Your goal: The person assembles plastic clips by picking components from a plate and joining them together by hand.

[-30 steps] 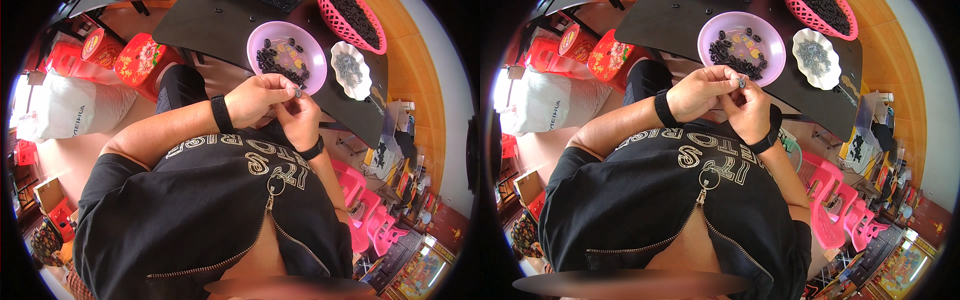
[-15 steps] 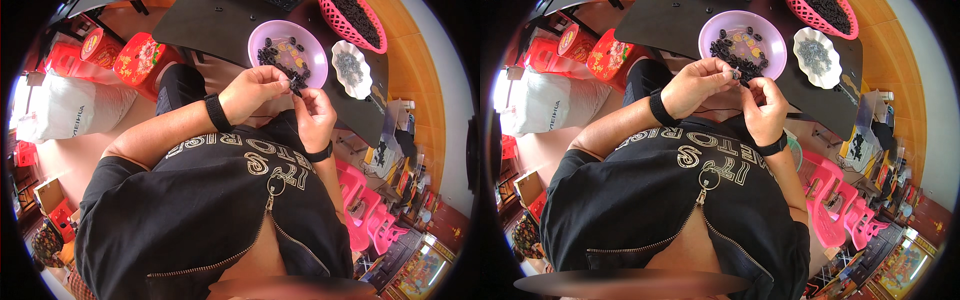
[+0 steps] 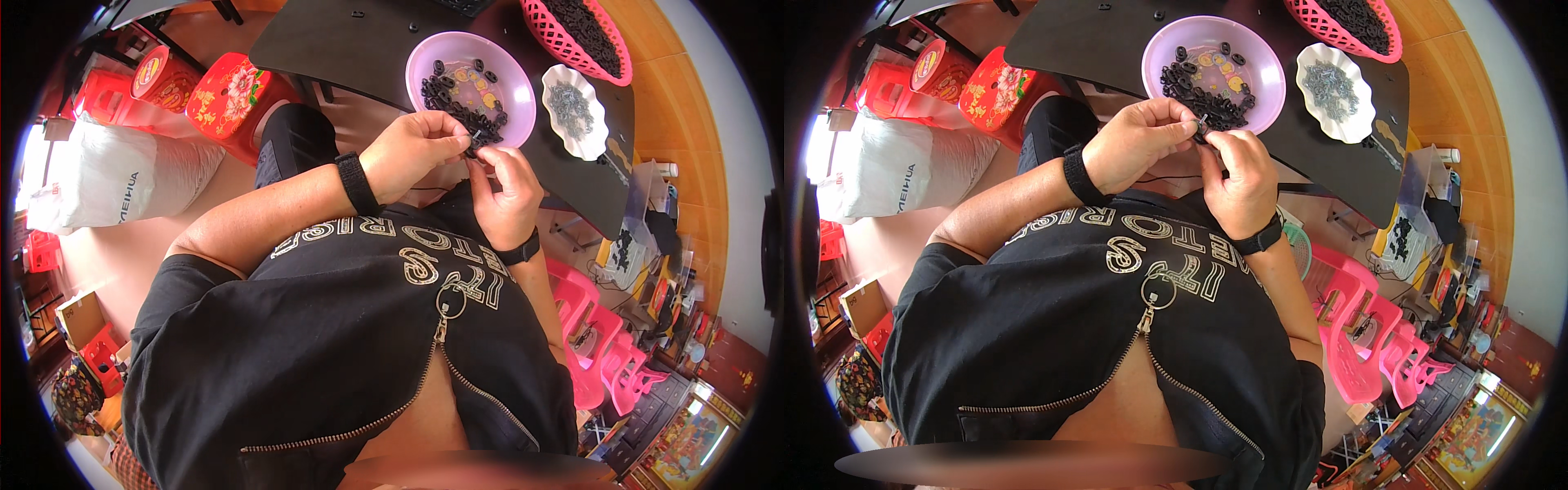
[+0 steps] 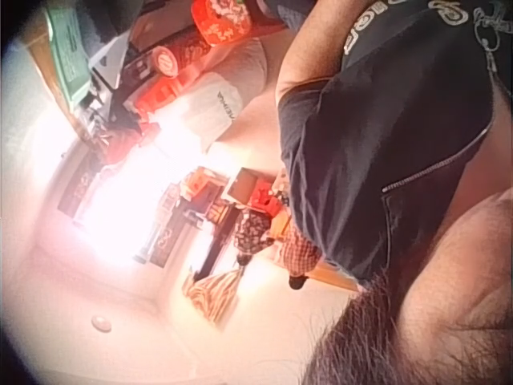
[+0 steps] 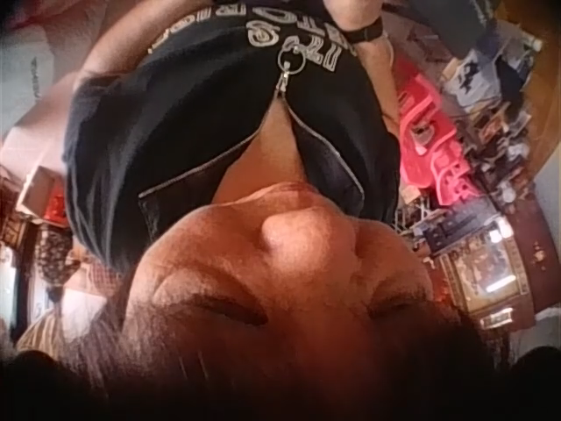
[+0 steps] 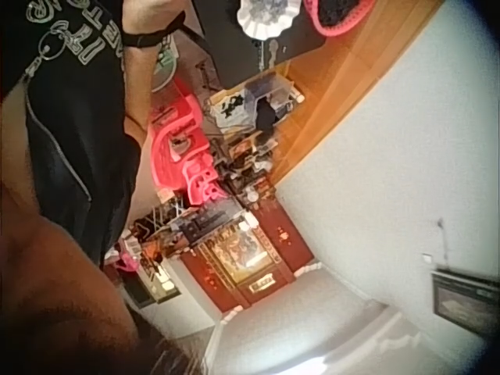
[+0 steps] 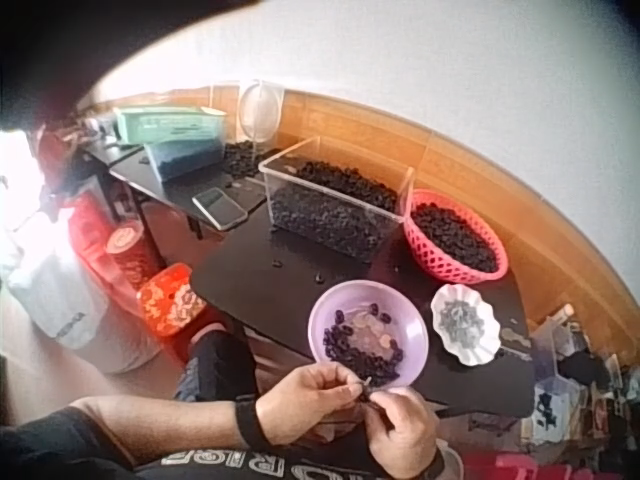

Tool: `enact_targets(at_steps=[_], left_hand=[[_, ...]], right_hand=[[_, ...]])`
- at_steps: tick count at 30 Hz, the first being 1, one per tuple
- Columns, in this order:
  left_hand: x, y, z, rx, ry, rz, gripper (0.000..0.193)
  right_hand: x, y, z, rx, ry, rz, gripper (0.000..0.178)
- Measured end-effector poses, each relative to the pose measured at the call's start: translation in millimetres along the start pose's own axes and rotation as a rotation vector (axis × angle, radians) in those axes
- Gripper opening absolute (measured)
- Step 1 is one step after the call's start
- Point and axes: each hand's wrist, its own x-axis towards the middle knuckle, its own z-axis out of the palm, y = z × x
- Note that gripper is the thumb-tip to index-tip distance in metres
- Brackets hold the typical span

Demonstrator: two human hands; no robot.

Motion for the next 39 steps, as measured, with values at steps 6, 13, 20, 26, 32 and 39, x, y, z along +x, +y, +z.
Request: enact_targets(at_steps=[6, 13, 20, 26, 32, 39], left_hand=[[-2.2, -0.5, 0.8, -0.002, 0.03, -0.019, 0.008], [-7.7, 7.6, 2.9, 0.049, -0.017, -0.046, 0.009], [-3.5, 1.9, 1.3, 0.031, -0.037, -0.024, 0.009], [0.3, -0.9, -0.8, 0.011, -0.059, 0.022, 0.009], [-0.1, -2.4, -0.2, 0.11, -0.08, -0.031, 0.013], [1.0, -4.9, -0.7, 0.114, -0.092, -0.041, 0.015]], right_hand=[[1.3, -6.8, -1.2, 0.114, 0.001, 0.074, 0.019], [-9.2, 7.1, 9.5, 0.452, 0.014, 0.325, 0.021], [-8.3, 6.7, 4.4, 0.575, -0.037, 0.416, 0.017], [0.5, 7.5, -8.4, 0.798, 0.009, 0.652, 0.005], [3.2, 11.5, -8.2, 1.011, 0.104, 0.746, 0.007], [2.5, 9.6, -4.0, 1.005, 0.065, 0.749, 0.011]])
